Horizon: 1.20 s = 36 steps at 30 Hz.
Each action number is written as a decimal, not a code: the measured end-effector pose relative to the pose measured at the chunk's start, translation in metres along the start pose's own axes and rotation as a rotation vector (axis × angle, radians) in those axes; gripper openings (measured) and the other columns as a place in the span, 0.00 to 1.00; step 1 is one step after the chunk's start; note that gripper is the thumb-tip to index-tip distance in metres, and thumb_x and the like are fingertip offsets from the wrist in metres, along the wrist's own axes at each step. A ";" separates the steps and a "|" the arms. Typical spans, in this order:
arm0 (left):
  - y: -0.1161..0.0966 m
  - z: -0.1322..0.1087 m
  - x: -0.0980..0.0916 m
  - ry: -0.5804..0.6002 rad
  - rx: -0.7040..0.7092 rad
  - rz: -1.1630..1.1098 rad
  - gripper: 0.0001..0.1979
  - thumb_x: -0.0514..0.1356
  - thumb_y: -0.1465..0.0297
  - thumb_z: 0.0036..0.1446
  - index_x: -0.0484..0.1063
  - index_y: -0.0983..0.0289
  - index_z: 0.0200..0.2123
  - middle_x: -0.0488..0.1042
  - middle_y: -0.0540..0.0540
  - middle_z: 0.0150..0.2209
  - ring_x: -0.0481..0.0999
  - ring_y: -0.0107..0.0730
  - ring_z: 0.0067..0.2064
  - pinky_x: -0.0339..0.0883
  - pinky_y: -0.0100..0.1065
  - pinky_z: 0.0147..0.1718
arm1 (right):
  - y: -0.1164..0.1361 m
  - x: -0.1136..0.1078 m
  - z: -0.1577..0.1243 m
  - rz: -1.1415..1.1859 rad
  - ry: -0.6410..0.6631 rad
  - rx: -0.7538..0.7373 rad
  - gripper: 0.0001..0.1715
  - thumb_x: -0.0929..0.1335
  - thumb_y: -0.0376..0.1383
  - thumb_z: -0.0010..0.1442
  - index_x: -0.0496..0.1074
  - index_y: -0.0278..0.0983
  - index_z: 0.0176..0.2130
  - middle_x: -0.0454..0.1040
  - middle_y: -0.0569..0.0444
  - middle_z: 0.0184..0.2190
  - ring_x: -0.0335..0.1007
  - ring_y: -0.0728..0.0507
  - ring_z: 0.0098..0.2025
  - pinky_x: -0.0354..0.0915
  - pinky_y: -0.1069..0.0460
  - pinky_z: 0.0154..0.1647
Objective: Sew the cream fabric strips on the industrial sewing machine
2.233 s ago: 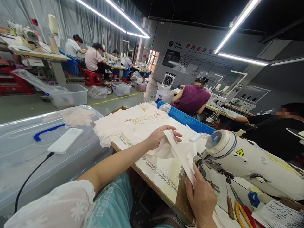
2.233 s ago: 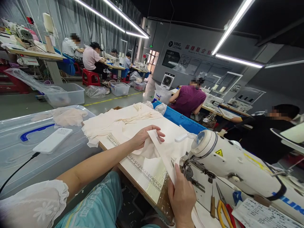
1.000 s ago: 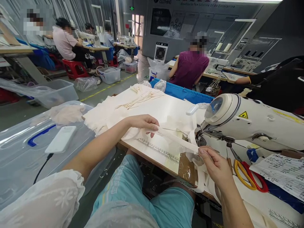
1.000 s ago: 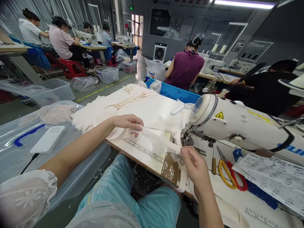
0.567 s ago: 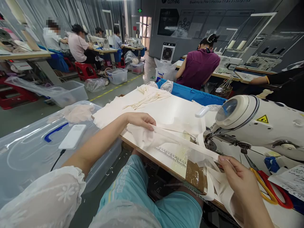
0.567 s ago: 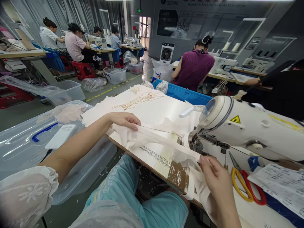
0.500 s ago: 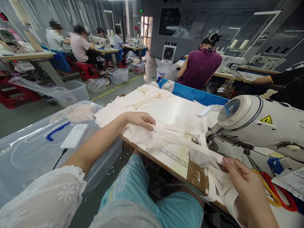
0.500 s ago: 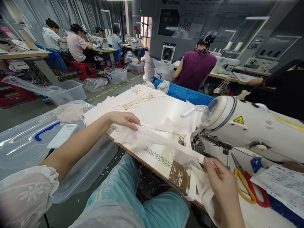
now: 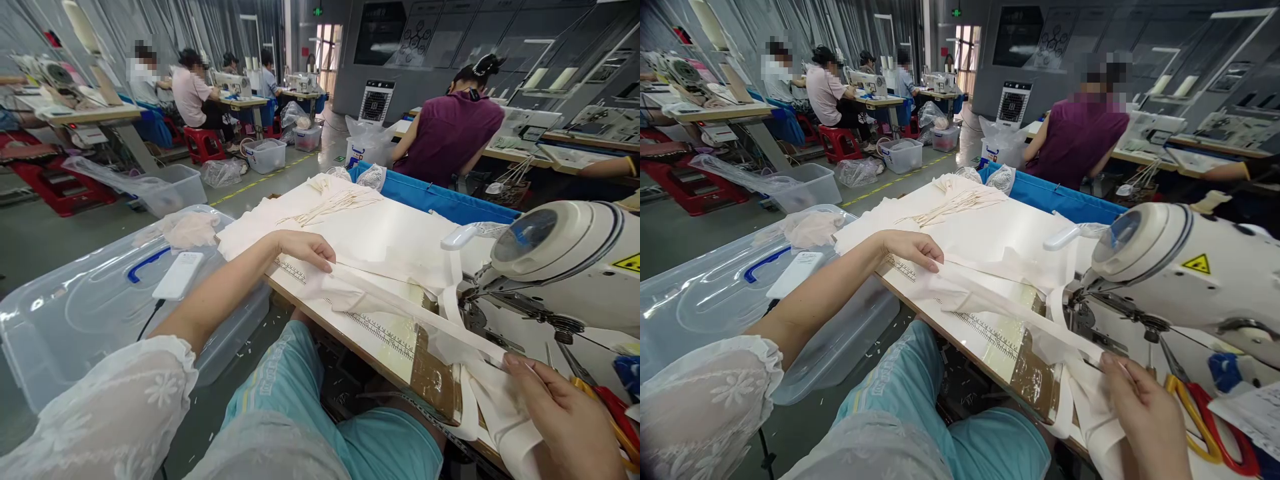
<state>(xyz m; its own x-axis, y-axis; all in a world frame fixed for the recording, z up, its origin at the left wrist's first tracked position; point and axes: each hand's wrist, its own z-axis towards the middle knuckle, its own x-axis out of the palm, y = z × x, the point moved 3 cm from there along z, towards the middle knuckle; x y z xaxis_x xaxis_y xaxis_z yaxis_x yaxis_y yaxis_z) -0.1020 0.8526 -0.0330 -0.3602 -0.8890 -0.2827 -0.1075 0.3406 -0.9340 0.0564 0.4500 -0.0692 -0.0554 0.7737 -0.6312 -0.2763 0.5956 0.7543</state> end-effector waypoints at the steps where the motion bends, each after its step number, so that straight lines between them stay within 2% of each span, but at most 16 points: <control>1: 0.001 0.000 0.000 0.000 -0.005 -0.002 0.10 0.70 0.62 0.49 0.80 0.62 0.31 0.80 0.53 0.29 0.78 0.34 0.30 0.70 0.28 0.29 | -0.001 0.000 0.000 0.004 0.005 0.083 0.14 0.73 0.50 0.39 0.78 0.43 0.24 0.79 0.48 0.25 0.72 0.37 0.26 0.65 0.45 0.25; 3: 0.001 -0.001 -0.001 -0.019 -0.022 -0.021 0.11 0.71 0.62 0.48 0.80 0.63 0.29 0.80 0.54 0.28 0.77 0.35 0.29 0.70 0.28 0.28 | -0.001 0.001 -0.001 0.043 0.030 0.281 0.13 0.73 0.47 0.36 0.77 0.43 0.23 0.78 0.48 0.26 0.71 0.37 0.26 0.65 0.44 0.26; 4: 0.002 -0.002 -0.001 -0.036 -0.036 -0.038 0.11 0.71 0.62 0.46 0.80 0.64 0.28 0.79 0.55 0.28 0.78 0.36 0.29 0.70 0.29 0.28 | 0.001 0.001 -0.003 0.069 0.038 0.319 0.12 0.73 0.46 0.36 0.76 0.43 0.23 0.78 0.48 0.26 0.70 0.37 0.27 0.65 0.44 0.26; 8: 0.005 -0.004 -0.002 -0.087 -0.075 -0.067 0.13 0.73 0.63 0.41 0.80 0.66 0.28 0.79 0.57 0.29 0.78 0.41 0.30 0.70 0.32 0.28 | 0.003 0.002 -0.008 0.085 0.007 0.316 0.12 0.73 0.46 0.35 0.76 0.43 0.24 0.78 0.48 0.27 0.70 0.36 0.31 0.63 0.45 0.28; 12: 0.008 -0.002 -0.008 -0.189 -0.020 0.076 0.15 0.68 0.59 0.49 0.79 0.65 0.33 0.78 0.54 0.29 0.74 0.31 0.30 0.65 0.27 0.28 | -0.001 0.000 -0.013 0.069 -0.056 0.109 0.18 0.72 0.50 0.45 0.78 0.40 0.31 0.78 0.48 0.31 0.70 0.36 0.36 0.62 0.46 0.33; 16: 0.005 0.013 -0.019 -0.403 0.099 0.223 0.15 0.64 0.61 0.55 0.80 0.66 0.40 0.78 0.53 0.32 0.71 0.26 0.30 0.61 0.24 0.28 | -0.001 -0.004 -0.021 0.100 -0.126 0.007 0.24 0.70 0.52 0.49 0.78 0.34 0.35 0.77 0.47 0.28 0.70 0.38 0.34 0.65 0.46 0.36; 18: 0.000 0.027 -0.023 -0.539 0.162 0.227 0.15 0.63 0.64 0.56 0.80 0.66 0.43 0.77 0.52 0.31 0.69 0.24 0.28 0.60 0.24 0.28 | 0.002 -0.005 -0.026 0.110 -0.176 -0.052 0.27 0.69 0.52 0.54 0.79 0.32 0.40 0.78 0.46 0.31 0.72 0.39 0.34 0.67 0.46 0.38; 20: -0.006 0.044 -0.026 -0.664 0.223 0.156 0.14 0.62 0.67 0.57 0.80 0.66 0.44 0.77 0.51 0.29 0.67 0.23 0.26 0.59 0.24 0.27 | 0.008 -0.007 -0.033 0.085 -0.236 -0.235 0.23 0.69 0.48 0.61 0.79 0.32 0.44 0.79 0.45 0.36 0.73 0.40 0.36 0.67 0.46 0.39; 22: -0.010 0.064 -0.028 -0.732 0.272 -0.021 0.14 0.61 0.70 0.57 0.79 0.65 0.46 0.78 0.52 0.32 0.68 0.23 0.27 0.61 0.25 0.27 | 0.013 -0.008 -0.043 0.044 -0.306 -0.462 0.16 0.68 0.40 0.65 0.79 0.35 0.48 0.78 0.46 0.38 0.73 0.42 0.36 0.67 0.48 0.36; 23: -0.011 0.074 -0.028 -0.748 0.300 -0.140 0.14 0.60 0.72 0.56 0.79 0.65 0.45 0.78 0.52 0.34 0.70 0.23 0.28 0.63 0.25 0.28 | 0.015 -0.008 -0.048 0.017 -0.341 -0.560 0.15 0.68 0.36 0.65 0.79 0.38 0.50 0.77 0.48 0.38 0.72 0.43 0.36 0.66 0.50 0.34; 25: -0.013 0.094 -0.028 -0.763 0.364 -0.400 0.14 0.59 0.75 0.54 0.79 0.66 0.43 0.79 0.53 0.37 0.74 0.26 0.32 0.67 0.27 0.33 | 0.015 -0.008 -0.057 -0.040 -0.384 -0.689 0.20 0.68 0.30 0.64 0.76 0.44 0.54 0.75 0.51 0.37 0.70 0.45 0.34 0.63 0.52 0.31; 28: -0.015 0.119 -0.029 -0.780 0.443 -0.711 0.12 0.60 0.77 0.51 0.78 0.67 0.39 0.79 0.54 0.36 0.77 0.30 0.35 0.72 0.32 0.39 | 0.017 -0.002 -0.069 -0.182 -0.341 -0.853 0.31 0.68 0.25 0.62 0.72 0.51 0.58 0.72 0.53 0.35 0.67 0.46 0.32 0.61 0.52 0.30; 31: -0.017 0.136 -0.029 -0.789 0.467 -0.850 0.12 0.62 0.78 0.50 0.77 0.68 0.40 0.78 0.54 0.33 0.78 0.32 0.35 0.73 0.35 0.42 | 0.018 0.013 -0.080 -0.428 -0.208 -1.022 0.38 0.66 0.24 0.63 0.61 0.48 0.67 0.71 0.50 0.35 0.65 0.44 0.32 0.61 0.50 0.31; 33: -0.018 0.142 -0.027 -0.774 0.472 -0.889 0.12 0.62 0.78 0.51 0.76 0.67 0.41 0.78 0.54 0.32 0.79 0.33 0.34 0.73 0.35 0.43 | 0.017 0.021 -0.084 -0.524 -0.163 -1.084 0.40 0.65 0.24 0.65 0.53 0.44 0.70 0.70 0.48 0.35 0.64 0.43 0.32 0.61 0.50 0.32; 36: -0.020 0.146 -0.023 -0.738 0.484 -0.926 0.12 0.60 0.79 0.52 0.76 0.67 0.41 0.78 0.53 0.32 0.79 0.33 0.34 0.73 0.35 0.43 | 0.014 0.028 -0.086 -0.540 -0.144 -1.087 0.41 0.65 0.23 0.65 0.52 0.42 0.71 0.69 0.47 0.36 0.65 0.42 0.34 0.61 0.49 0.33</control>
<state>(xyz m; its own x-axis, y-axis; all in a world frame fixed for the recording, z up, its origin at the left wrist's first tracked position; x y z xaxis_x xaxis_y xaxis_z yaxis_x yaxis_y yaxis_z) 0.0437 0.8212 -0.0396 0.2821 -0.7446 0.6049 0.3616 -0.5015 -0.7860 -0.0310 0.4611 -0.0919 0.4028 0.5408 -0.7385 -0.8926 0.4105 -0.1863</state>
